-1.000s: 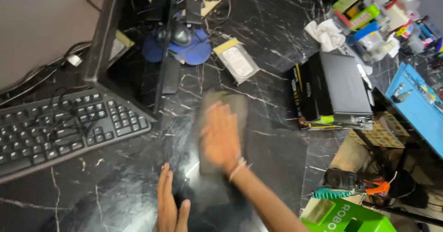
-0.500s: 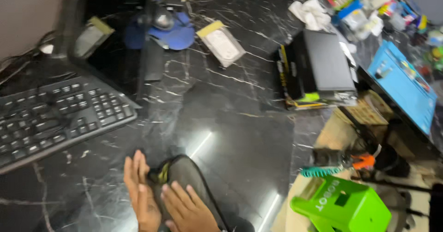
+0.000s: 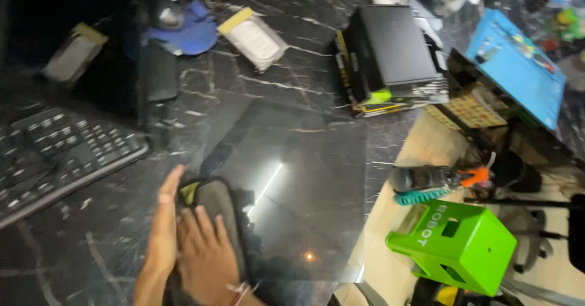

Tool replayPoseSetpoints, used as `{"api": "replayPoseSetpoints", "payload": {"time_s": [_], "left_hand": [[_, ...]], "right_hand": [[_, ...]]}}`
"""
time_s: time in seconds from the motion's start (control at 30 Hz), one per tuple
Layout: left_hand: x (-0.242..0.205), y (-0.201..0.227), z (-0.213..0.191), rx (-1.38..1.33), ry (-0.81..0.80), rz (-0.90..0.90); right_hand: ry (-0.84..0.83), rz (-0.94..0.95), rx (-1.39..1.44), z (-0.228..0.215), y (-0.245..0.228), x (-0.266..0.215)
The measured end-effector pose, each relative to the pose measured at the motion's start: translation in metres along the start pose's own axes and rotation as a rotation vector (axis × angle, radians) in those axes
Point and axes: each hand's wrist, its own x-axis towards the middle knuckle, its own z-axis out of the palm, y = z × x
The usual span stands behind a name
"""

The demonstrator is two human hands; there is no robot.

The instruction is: The person organizes a cluttered workspace by moving a motherboard box and a screwdriver, then coils a white cable and plugs it into a power supply. They then clean the black marble desk surface using a spray bottle and a grey cloth, wiping away dust and debris.

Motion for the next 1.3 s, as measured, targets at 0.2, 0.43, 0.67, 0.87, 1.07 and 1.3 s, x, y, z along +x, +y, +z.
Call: {"api": "replayPoseSetpoints", "payload": {"time_s": [0.2, 0.43, 0.67, 0.87, 1.07, 1.3], "left_hand": [[0.035, -0.008, 0.025, 0.625, -0.213, -0.015], [0.033, -0.016, 0.045, 1.075, -0.11, -0.003], [0.023, -0.08, 0.046, 0.892, 0.141, 0.518], [0.024, -0.08, 0.045, 0.907, 0.11, 0.523], [0.021, -0.075, 0.052, 0.869, 0.064, 0.55], [0.016, -0.074, 0.041, 0.507, 0.14, 0.579]], "right_hand": [[-0.08, -0.018, 0.174, -0.023, 0.06, -0.047], [0.324, 0.525, -0.033, -0.035, 0.201, -0.186], [0.335, 0.418, -0.16, -0.019, 0.135, -0.066], [0.132, 0.087, -0.349, -0.019, 0.173, -0.079], [0.172, 0.598, -0.444, -0.046, 0.222, -0.069], [-0.161, 0.083, -0.206, -0.003, 0.155, -0.067]]}}
